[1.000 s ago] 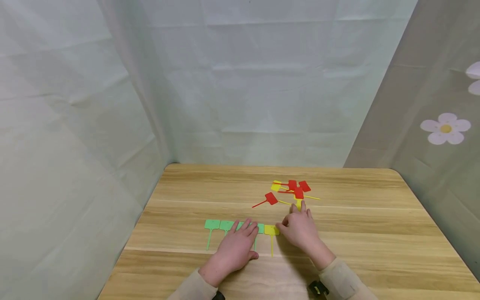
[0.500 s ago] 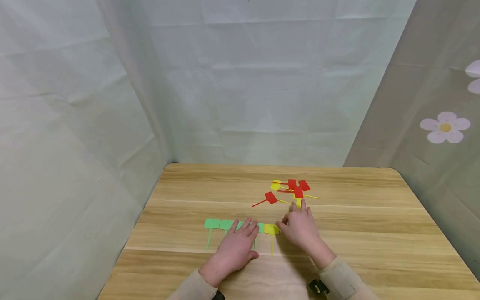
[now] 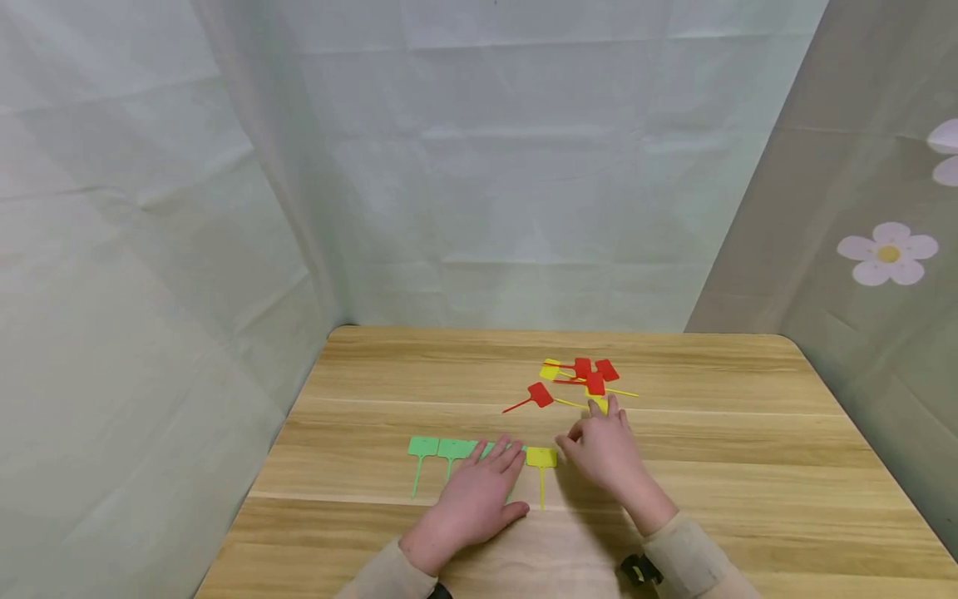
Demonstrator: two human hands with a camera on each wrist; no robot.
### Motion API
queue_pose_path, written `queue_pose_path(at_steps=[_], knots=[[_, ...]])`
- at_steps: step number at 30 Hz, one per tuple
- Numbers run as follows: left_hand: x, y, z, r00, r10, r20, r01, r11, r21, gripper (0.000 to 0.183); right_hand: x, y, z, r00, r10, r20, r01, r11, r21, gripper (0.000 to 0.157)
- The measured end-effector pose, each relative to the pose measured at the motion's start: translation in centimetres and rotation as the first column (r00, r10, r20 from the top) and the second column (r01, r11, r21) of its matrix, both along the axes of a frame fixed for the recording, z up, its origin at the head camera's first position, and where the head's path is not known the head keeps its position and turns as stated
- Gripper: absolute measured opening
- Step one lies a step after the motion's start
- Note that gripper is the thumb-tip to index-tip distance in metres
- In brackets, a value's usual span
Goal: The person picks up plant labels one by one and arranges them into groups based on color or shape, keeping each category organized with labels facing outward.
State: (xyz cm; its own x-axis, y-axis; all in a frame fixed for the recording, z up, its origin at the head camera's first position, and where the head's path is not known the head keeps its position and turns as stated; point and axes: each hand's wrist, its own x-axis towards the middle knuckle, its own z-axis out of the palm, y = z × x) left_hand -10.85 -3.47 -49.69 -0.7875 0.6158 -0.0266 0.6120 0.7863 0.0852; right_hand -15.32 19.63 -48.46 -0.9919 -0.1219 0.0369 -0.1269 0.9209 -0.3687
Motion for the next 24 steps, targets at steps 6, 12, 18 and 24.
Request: queue_pose_path(at_steps=[6, 12, 18, 24], knots=[[-0.1, 1.7, -0.4, 1.000, -0.003, 0.008, 0.003, 1.000, 0.014, 0.074, -0.3, 1.3, 0.1, 1.000, -0.025, -0.011, 0.025, 1.000, -0.010, 0.022], [-0.1, 2.7, -0.8, 1.000, 0.001, 0.011, -0.001, 1.000, -0.007, 0.075, -0.3, 2.2, 0.6, 0.999, -0.048, -0.003, 0.048, 0.999, -0.018, 0.023], [-0.2, 3.0, -1.0, 1.000, 0.008, 0.012, -0.008, 1.000, -0.023, 0.076, -0.1, 2.9, 1.0, 0.998, -0.055, -0.001, 0.055, 0.998, -0.019, 0.024], [-0.2, 3.4, -0.9, 0.999, 0.014, 0.029, -0.013, 1.000, -0.019, 0.078, 0.0, 3.2, 1.0, 0.998, -0.067, 0.001, 0.067, 0.998, -0.018, 0.025]])
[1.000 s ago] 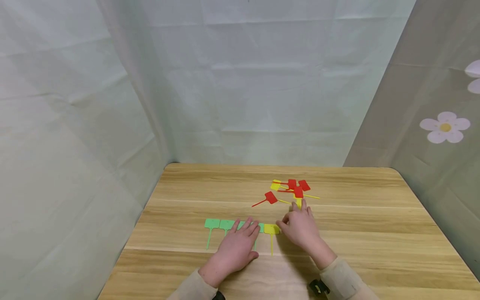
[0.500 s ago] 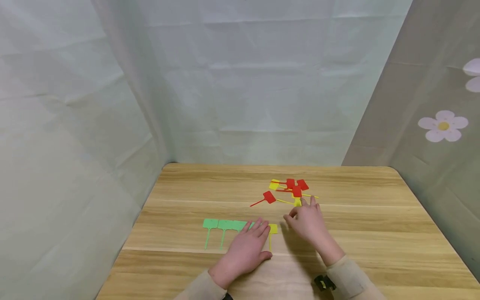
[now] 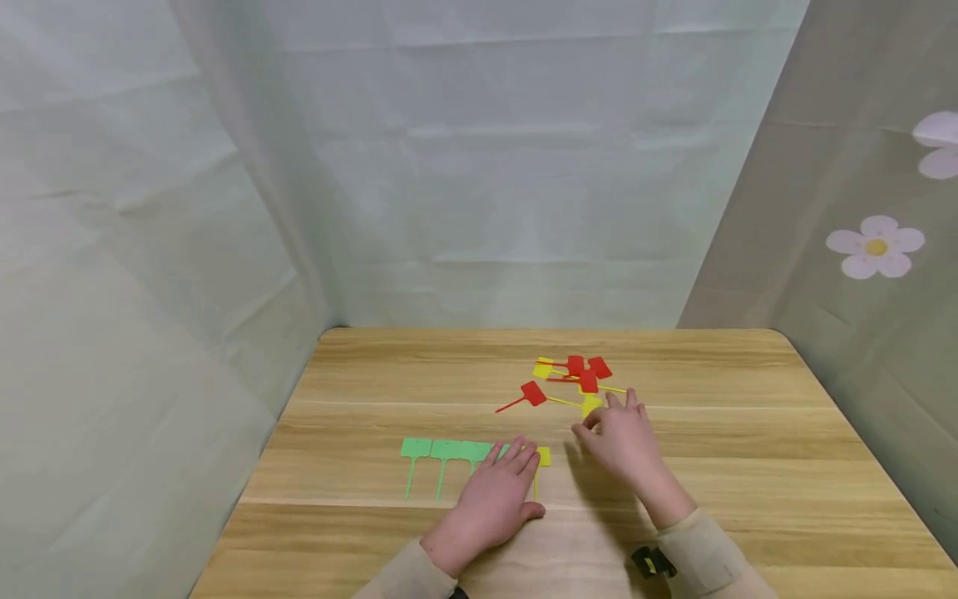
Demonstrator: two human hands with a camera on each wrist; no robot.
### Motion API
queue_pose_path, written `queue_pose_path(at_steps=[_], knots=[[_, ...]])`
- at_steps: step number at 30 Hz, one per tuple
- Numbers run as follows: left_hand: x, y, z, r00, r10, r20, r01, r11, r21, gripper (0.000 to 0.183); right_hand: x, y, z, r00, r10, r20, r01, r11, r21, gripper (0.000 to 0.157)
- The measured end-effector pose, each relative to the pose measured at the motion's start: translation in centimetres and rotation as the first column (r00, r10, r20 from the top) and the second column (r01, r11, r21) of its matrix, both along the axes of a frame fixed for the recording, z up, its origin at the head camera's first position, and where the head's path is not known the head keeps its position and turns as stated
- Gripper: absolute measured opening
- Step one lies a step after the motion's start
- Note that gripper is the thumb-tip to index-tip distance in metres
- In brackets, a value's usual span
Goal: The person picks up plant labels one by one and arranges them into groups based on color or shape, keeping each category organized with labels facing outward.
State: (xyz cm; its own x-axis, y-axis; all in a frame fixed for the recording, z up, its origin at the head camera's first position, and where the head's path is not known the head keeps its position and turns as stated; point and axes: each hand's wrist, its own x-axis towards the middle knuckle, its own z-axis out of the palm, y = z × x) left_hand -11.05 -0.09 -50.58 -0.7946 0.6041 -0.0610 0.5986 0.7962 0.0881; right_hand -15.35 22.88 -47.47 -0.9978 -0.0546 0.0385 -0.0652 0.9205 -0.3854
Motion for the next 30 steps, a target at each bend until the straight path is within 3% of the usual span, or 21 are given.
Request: queue_pose_path(at_steps=[20, 22, 24, 27, 30], knots=[[-0.4, 0.8, 0.6, 0.997, 0.027, 0.075, -0.019, 0.995, -0.098, 0.071, -0.3, 0.2, -0.2, 1.000, -0.002, 0.006, 0.002, 1.000, -0.006, 0.024], [-0.5, 0.8, 0.8, 0.996, 0.033, 0.084, -0.024, 0.994, -0.107, 0.072, -0.5, 0.2, -0.2, 1.000, 0.000, 0.004, 0.000, 1.000, -0.026, 0.023], [-0.5, 0.9, 0.8, 0.995, 0.038, 0.093, -0.027, 0.994, -0.110, 0.072, -1.0, 0.2, -0.1, 1.000, 0.013, 0.013, -0.012, 0.994, -0.108, 0.022], [-0.5, 0.9, 0.8, 0.994, 0.042, 0.098, -0.031, 0.994, -0.109, 0.072, -2.5, 0.0, 0.0, 0.998, 0.051, 0.036, -0.037, 0.947, -0.320, 0.027], [-0.5, 1.0, 0.7, 0.995, 0.038, 0.093, -0.028, 0.994, -0.108, 0.072, -4.7, -0.4, 0.0, 0.993, 0.099, 0.071, -0.044, 0.833, -0.551, 0.035]])
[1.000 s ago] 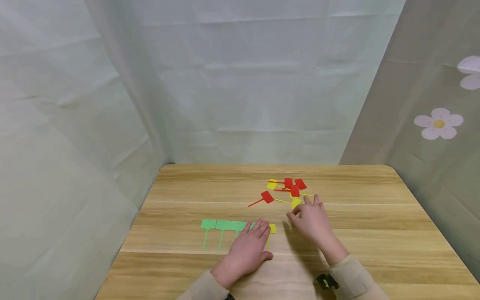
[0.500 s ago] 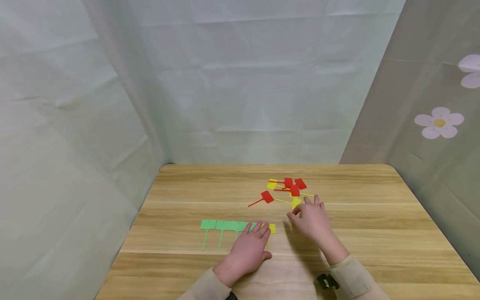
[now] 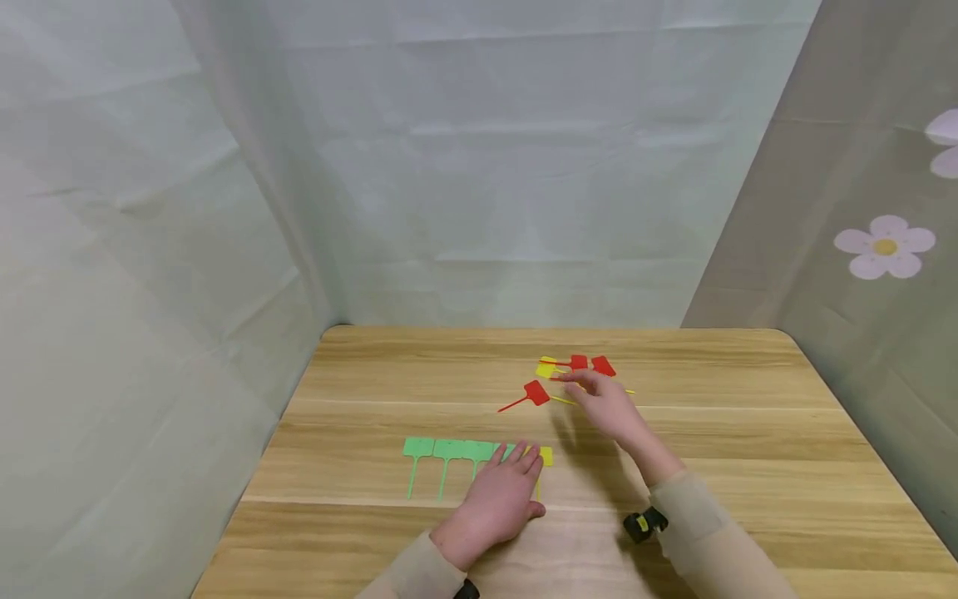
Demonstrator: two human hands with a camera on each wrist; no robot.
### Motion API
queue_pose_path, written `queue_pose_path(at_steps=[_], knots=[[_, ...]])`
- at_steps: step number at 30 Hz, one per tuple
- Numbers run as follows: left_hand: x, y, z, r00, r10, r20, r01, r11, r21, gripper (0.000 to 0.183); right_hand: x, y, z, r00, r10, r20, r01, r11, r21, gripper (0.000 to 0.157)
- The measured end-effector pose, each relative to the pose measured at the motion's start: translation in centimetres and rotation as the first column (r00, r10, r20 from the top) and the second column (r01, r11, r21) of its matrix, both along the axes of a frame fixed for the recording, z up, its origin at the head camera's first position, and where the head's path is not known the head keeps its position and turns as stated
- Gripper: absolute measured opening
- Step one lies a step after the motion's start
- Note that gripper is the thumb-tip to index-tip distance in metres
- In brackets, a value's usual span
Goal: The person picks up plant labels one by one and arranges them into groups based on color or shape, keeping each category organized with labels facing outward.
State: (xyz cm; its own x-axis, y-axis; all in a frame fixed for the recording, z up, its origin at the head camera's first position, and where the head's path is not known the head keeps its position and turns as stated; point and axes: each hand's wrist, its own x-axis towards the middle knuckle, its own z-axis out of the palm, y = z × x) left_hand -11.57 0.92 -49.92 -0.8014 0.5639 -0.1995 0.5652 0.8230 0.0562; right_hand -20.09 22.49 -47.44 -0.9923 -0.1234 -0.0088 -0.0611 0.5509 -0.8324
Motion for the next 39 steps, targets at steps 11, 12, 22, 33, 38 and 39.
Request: queue_pose_path(at_steps=[11, 12, 22, 33, 38, 39], knots=[[0.4, 1.5, -0.6, 0.999, -0.035, -0.002, 0.035, 0.999, 0.011, 0.072, -5.9, 0.6, -2.1, 0.969, -0.054, 0.240, 0.160, 0.882, -0.444, 0.050], [0.5, 1.6, -0.6, 0.999, -0.034, -0.002, 0.034, 0.999, 0.010, 0.072, -5.9, 0.9, -2.3, 0.964, -0.079, 0.254, 0.189, 0.876, -0.443, 0.050], [0.9, 1.9, -0.3, 0.999, -0.028, -0.026, 0.027, 0.999, -0.024, 0.073, -5.9, 4.4, -2.4, 0.901, -0.255, 0.352, 0.405, 0.789, -0.463, 0.048], [1.2, 1.9, 0.0, 0.999, -0.033, -0.043, 0.033, 0.999, -0.020, 0.072, -5.7, 7.3, -1.4, 0.877, -0.297, 0.378, 0.440, 0.812, -0.384, 0.052], [1.2, 2.0, 0.0, 0.999, -0.034, -0.042, 0.033, 0.999, -0.025, 0.072, -5.4, 8.7, -1.0, 0.873, -0.313, 0.375, 0.449, 0.815, -0.365, 0.053], [1.3, 2.1, 0.0, 0.999, -0.035, -0.042, 0.034, 0.999, -0.023, 0.072, -5.4, 9.0, -0.9, 0.869, -0.323, 0.375, 0.457, 0.814, -0.359, 0.053]])
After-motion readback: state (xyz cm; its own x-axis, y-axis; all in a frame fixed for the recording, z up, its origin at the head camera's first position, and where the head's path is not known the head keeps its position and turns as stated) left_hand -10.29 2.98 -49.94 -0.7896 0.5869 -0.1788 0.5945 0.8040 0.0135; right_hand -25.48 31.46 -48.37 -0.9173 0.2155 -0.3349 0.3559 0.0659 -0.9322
